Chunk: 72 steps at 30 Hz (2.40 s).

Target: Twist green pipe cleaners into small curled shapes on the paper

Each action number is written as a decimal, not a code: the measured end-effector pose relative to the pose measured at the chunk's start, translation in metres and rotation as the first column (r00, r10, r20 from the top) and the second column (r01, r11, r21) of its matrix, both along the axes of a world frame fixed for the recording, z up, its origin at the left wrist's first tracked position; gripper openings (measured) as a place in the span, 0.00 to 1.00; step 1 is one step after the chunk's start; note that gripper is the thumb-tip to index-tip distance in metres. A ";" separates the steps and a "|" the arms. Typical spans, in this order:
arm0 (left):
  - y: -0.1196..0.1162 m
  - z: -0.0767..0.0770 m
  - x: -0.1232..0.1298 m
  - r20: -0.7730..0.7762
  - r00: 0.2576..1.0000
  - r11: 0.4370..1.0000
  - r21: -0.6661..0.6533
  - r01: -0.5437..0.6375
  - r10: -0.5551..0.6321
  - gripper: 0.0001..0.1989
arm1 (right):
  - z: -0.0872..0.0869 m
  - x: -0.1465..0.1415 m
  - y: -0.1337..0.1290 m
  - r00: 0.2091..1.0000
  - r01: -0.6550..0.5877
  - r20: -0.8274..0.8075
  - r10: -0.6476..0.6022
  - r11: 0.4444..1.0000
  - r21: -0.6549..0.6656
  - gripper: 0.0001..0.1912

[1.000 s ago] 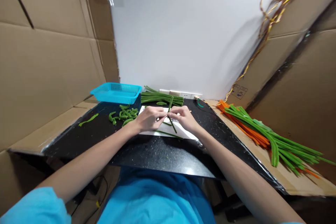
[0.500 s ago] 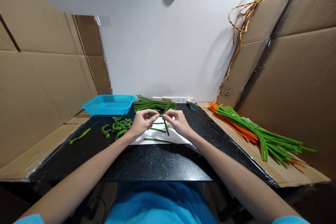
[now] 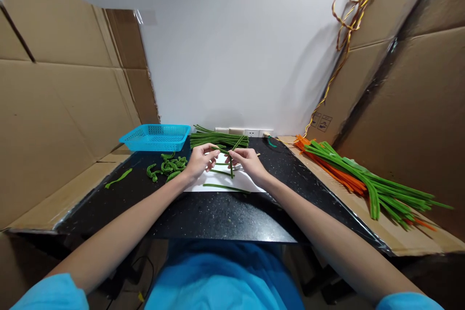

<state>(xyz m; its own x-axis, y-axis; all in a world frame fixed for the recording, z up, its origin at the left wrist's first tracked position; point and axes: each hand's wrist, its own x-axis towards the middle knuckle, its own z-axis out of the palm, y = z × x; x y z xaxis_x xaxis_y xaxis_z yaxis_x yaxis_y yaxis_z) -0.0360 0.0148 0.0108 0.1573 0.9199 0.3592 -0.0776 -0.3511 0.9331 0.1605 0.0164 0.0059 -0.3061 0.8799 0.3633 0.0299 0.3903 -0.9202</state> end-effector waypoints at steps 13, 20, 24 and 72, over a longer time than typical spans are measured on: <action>0.004 -0.005 0.001 0.035 0.999 1.000 -0.009 0.027 -0.027 0.17 | -0.002 -0.005 0.001 0.988 -0.150 -0.064 0.141 0.974 -0.170 0.23; 0.006 -0.006 -0.002 0.084 0.992 0.994 -0.067 -0.091 0.096 0.24 | 0.002 -0.004 -0.004 1.000 -0.008 -0.016 0.009 1.000 0.019 0.25; 0.002 -0.002 -0.005 -0.039 0.999 0.998 -0.063 -0.031 0.028 0.25 | 0.007 0.001 -0.009 0.990 0.140 -0.001 -0.142 0.974 0.179 0.24; 0.008 -0.013 -0.002 -0.251 0.966 0.970 0.244 -0.004 0.068 0.16 | 0.012 0.024 0.010 0.989 0.045 -0.127 -0.073 0.976 -0.211 0.15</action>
